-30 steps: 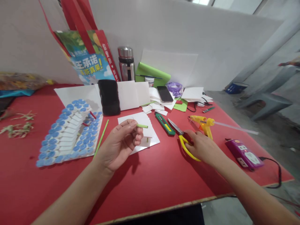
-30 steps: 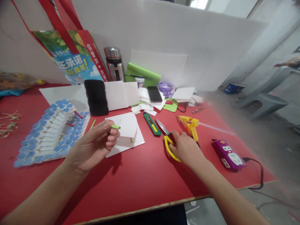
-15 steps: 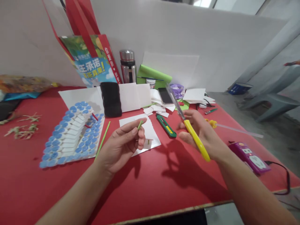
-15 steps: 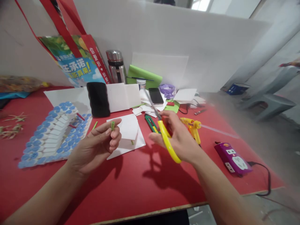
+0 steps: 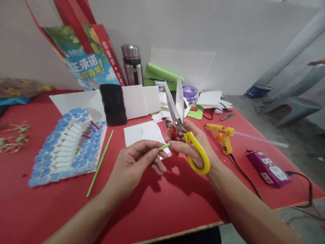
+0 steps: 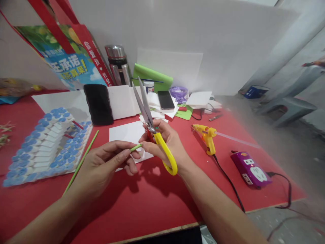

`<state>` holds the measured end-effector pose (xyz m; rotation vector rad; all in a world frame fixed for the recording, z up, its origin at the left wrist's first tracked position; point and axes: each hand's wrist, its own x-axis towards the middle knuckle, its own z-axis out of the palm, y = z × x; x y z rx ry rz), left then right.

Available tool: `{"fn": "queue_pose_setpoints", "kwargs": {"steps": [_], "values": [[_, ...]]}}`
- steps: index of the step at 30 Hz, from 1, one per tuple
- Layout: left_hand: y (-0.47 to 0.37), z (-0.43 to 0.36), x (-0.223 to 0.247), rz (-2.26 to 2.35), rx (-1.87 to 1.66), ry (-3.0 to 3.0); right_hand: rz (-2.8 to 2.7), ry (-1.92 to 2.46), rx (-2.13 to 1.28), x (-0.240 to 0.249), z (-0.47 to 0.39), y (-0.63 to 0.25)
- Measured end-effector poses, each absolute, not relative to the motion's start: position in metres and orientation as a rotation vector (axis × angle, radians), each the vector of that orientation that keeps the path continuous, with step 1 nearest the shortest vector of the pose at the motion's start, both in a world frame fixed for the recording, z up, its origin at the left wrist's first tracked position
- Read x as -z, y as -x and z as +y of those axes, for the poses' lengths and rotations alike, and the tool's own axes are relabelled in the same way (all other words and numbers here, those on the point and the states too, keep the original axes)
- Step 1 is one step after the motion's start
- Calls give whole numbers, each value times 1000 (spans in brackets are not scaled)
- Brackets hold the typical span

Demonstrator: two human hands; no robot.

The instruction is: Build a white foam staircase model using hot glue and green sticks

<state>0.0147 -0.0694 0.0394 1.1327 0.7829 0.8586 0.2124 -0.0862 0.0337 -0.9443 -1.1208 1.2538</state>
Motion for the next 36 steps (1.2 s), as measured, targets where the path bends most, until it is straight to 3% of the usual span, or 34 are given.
{"fn": "queue_pose_setpoints", "kwargs": {"steps": [18, 28, 36], "values": [[-18, -72, -42, 828, -750, -1244, -1273, 912, -1201, -29, -95, -208], [-6, -60, -32, 702, -1005, -1183, -1857, 1047, -653, -42, -96, -236], [-3, -52, -27, 712, -1038, -1107, -2092, 1182, -507, -38, -95, -230]]}}
